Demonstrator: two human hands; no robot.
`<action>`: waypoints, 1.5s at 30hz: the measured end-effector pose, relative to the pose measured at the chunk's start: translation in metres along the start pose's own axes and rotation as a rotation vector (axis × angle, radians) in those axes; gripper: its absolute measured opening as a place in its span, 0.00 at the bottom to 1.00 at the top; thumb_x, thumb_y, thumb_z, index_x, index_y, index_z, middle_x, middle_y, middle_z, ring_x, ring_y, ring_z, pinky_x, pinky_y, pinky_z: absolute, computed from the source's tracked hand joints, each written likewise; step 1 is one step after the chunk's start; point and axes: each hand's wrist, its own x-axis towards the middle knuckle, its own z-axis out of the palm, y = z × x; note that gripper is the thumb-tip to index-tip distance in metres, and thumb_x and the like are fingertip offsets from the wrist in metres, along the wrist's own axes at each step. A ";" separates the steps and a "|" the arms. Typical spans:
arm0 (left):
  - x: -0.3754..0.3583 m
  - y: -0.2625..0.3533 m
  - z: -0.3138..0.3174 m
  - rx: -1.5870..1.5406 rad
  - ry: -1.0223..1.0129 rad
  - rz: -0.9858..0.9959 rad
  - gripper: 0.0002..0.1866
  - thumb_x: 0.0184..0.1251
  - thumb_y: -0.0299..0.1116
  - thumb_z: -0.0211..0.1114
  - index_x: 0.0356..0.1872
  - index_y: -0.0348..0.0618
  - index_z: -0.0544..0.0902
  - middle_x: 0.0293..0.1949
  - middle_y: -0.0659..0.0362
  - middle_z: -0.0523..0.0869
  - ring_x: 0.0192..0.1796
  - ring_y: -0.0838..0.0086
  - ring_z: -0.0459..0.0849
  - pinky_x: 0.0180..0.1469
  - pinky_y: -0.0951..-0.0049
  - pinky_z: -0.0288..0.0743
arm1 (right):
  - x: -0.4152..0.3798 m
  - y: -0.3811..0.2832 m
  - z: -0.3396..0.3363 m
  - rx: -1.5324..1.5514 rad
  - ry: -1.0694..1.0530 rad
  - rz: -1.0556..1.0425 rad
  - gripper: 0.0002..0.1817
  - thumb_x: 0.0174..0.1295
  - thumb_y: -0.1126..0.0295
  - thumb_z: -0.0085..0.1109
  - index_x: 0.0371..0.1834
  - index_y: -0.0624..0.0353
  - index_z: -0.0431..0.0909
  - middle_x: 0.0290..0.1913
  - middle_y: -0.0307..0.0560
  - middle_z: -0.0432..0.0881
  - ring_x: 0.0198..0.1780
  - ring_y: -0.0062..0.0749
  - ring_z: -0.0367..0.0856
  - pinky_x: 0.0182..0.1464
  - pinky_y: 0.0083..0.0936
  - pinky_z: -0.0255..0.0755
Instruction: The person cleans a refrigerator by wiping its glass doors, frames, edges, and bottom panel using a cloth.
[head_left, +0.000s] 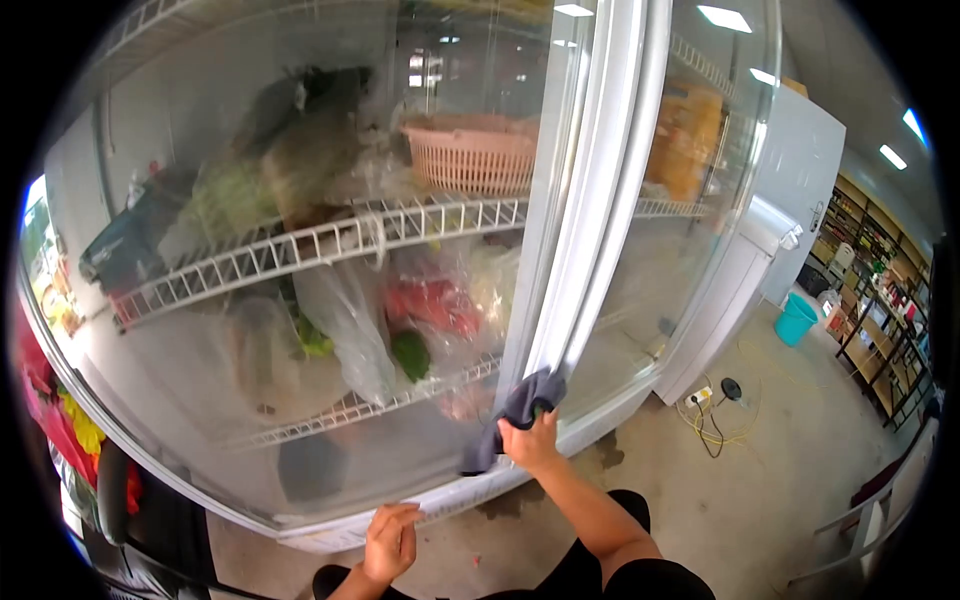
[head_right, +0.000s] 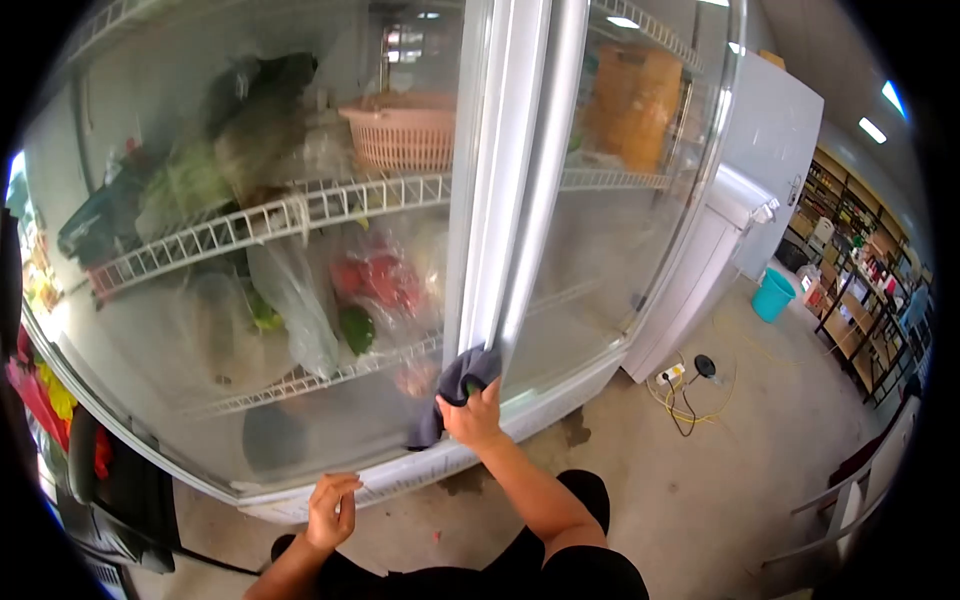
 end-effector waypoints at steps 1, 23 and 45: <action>-0.003 0.002 -0.008 -0.012 0.025 -0.044 0.16 0.49 0.09 0.55 0.37 0.37 0.81 0.40 0.49 0.82 0.38 0.57 0.80 0.40 0.67 0.75 | 0.028 -0.001 -0.012 -0.043 0.075 -0.028 0.27 0.54 0.60 0.61 0.55 0.62 0.73 0.55 0.70 0.67 0.61 0.80 0.57 0.64 0.71 0.46; -0.044 0.027 -0.055 -0.095 0.085 -0.130 0.10 0.56 0.12 0.55 0.36 0.36 0.79 0.37 0.48 0.82 0.40 0.60 0.82 0.44 0.69 0.75 | 0.135 -0.049 -0.075 -0.076 0.183 0.292 0.42 0.62 0.67 0.52 0.69 0.81 0.39 0.66 0.77 0.57 0.63 0.69 0.59 0.67 0.48 0.50; -0.039 0.028 -0.051 -0.145 0.042 -0.146 0.09 0.61 0.16 0.55 0.39 0.37 0.79 0.39 0.47 0.83 0.43 0.53 0.81 0.46 0.64 0.74 | 0.529 0.006 -0.331 -0.867 0.476 -0.298 0.19 0.54 0.72 0.52 0.49 0.67 0.75 0.59 0.55 0.72 0.58 0.48 0.69 0.61 0.39 0.65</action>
